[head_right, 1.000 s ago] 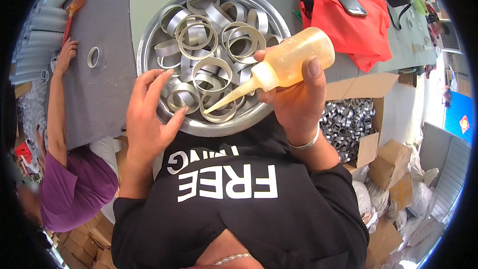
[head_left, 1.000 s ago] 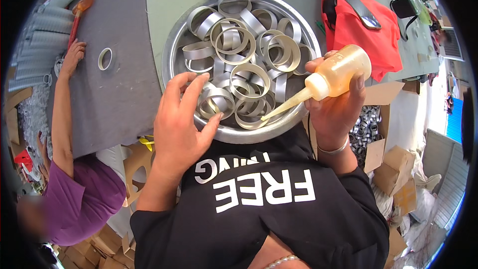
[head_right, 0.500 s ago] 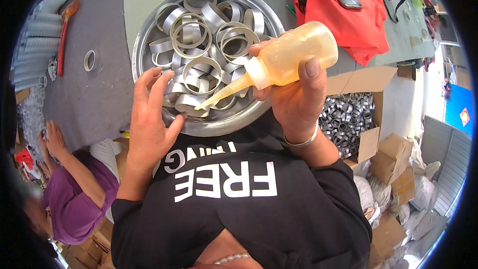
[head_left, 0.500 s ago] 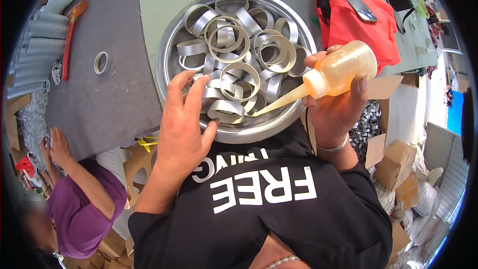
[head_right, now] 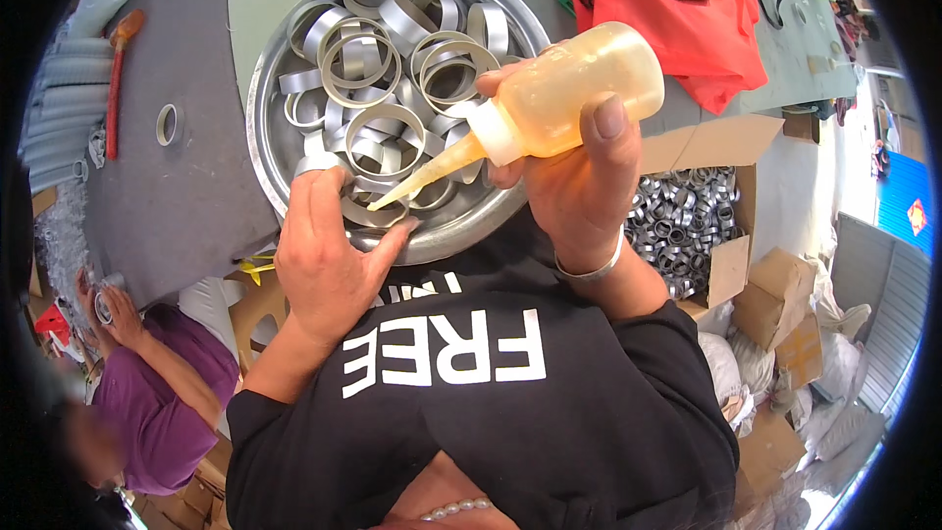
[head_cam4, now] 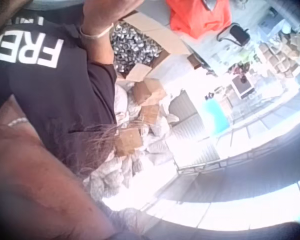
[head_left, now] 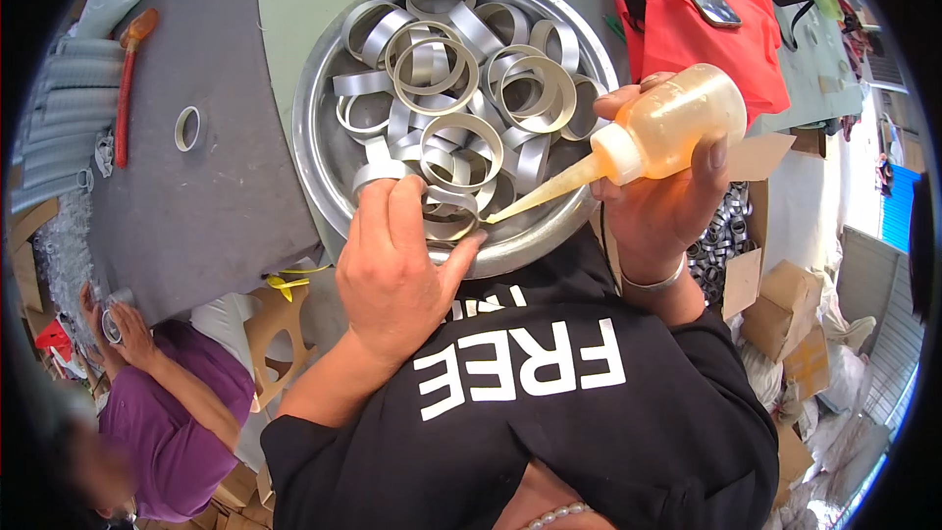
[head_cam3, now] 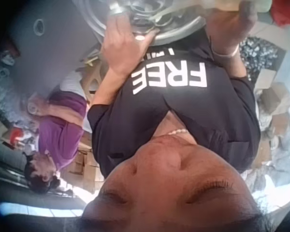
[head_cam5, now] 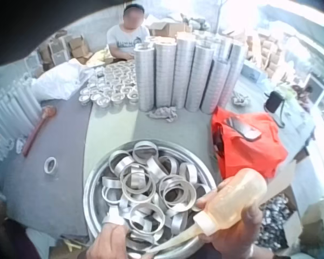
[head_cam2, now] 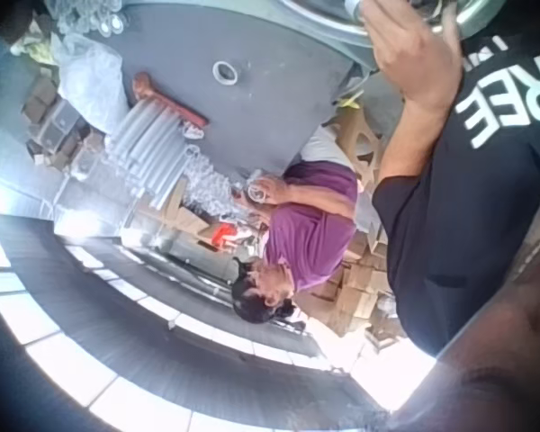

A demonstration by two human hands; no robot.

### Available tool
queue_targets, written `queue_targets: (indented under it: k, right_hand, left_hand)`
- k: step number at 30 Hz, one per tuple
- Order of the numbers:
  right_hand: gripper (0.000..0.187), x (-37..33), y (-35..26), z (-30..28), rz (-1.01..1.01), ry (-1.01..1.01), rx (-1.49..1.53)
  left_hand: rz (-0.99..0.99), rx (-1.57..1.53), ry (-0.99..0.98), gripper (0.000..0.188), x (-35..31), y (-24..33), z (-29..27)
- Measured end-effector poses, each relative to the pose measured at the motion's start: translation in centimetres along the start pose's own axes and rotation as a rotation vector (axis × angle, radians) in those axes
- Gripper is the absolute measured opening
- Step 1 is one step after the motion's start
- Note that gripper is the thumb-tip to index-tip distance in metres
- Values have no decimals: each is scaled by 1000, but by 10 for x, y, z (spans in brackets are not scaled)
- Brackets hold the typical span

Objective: The person applies a viscous liquid from a squeeze bottle onto the inner edges of small metal rings. They pick up each ring from a metal tray, apply the liquid, and place the ring onto a flat work surface. The person occasionally wipes the bottle nozzle with a cloth.

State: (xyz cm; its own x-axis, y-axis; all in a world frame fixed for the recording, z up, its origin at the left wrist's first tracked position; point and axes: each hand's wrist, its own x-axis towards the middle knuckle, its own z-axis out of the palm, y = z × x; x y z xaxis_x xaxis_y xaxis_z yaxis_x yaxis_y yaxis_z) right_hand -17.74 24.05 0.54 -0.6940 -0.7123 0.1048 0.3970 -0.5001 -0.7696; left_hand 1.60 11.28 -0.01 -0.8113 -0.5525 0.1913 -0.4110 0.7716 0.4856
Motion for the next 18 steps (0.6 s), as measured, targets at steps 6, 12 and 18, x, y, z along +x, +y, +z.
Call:
queue_targets:
  k: [6,12,18]
  right_hand:
    - [65,-3,-1,-3,-73,-1,-71]
    - [75,-14,2,7,-416,-230,-251]
    - [78,-16,-4,21,-600,-639,-548]
  left_hand:
    - [-41,-166,-21,62,0,-3,-13]
    - [-727,-1773,-362,64,-8,-9,-39]
    - [-816,-1987,-465,60,-13,-13,-31]
